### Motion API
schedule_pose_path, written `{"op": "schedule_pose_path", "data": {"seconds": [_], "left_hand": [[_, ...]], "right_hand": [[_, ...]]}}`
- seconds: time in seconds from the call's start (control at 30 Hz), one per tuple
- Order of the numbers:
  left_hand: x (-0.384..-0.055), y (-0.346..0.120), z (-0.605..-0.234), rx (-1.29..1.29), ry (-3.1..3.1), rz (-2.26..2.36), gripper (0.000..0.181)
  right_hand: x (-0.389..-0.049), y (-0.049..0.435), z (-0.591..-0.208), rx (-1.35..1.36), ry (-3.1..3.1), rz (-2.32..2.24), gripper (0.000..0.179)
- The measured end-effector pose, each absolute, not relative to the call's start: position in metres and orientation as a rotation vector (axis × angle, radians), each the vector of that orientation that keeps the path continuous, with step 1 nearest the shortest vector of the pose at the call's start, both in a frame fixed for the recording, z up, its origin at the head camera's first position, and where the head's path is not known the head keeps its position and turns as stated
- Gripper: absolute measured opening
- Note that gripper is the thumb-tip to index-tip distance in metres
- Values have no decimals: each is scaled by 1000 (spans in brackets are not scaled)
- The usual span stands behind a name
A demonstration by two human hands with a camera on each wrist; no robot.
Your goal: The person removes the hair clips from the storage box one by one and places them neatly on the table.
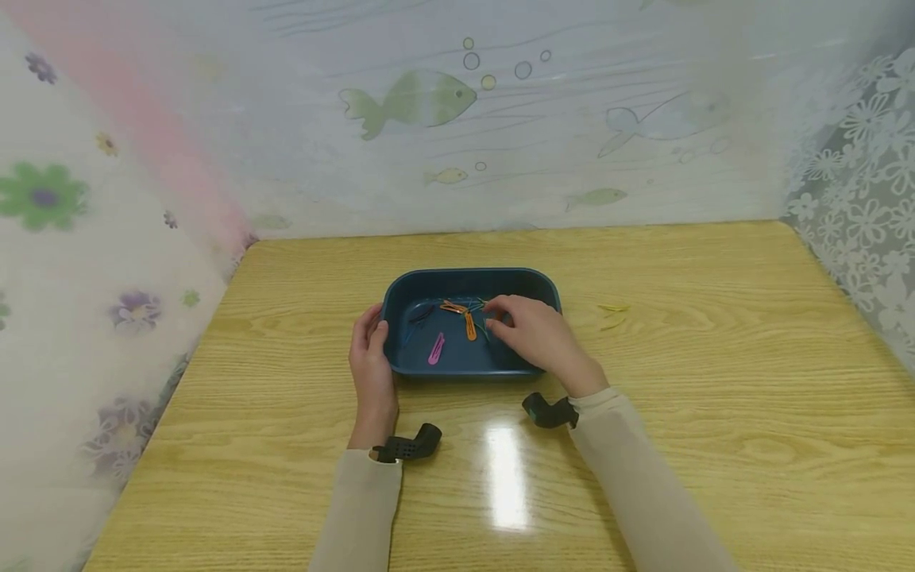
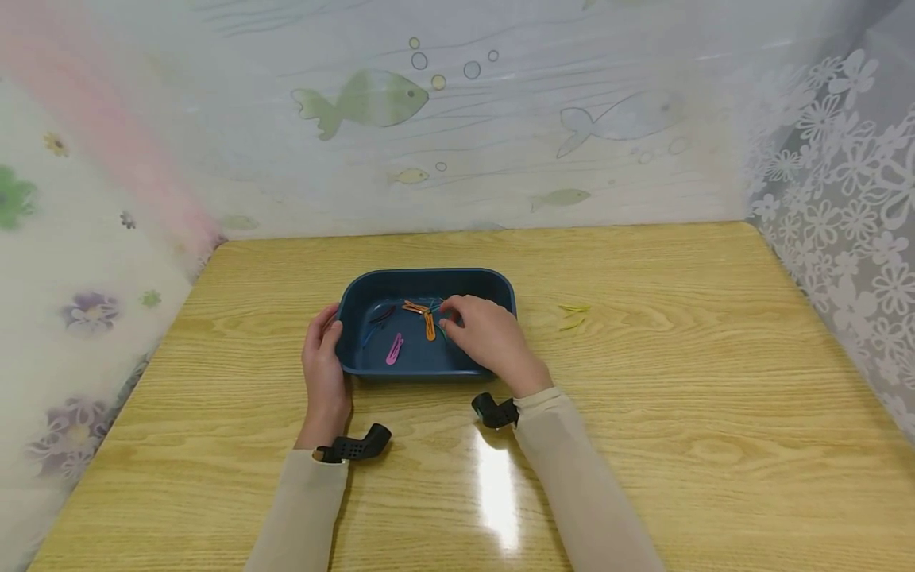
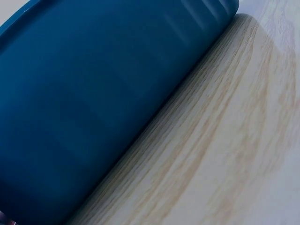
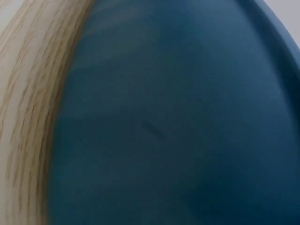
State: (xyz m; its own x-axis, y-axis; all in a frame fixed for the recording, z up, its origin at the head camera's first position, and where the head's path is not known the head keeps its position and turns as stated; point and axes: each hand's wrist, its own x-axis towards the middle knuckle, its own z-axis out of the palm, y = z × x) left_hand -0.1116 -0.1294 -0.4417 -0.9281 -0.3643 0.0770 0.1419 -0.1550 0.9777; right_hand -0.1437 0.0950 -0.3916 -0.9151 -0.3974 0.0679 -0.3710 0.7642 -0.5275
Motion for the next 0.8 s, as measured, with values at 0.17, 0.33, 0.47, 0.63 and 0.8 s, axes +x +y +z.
{"op": "schedule_pose_path", "data": {"seconds": [0.17, 0.33, 0.47, 0.63, 0.8], "left_hand": [[-111, -129, -441, 246, -1801, -2136, 30], [-111, -130, -440, 252, -1808, -2134, 30], [-111, -130, -439, 246, -1800, -2134, 30], [-111, -130, -440, 259, -1809, -2128, 30], [-111, -129, -441, 265, -1815, -2130, 29]], "right_hand": [[-144, 92, -392, -659, 2926, -687, 29], [-144, 90, -392, -656, 2887, -642, 34], [-145, 88, -392, -662, 2855, -575, 35], [-145, 87, -395, -657, 2831, -472, 34], [-144, 86, -396, -633, 2810, -409, 37]]}}
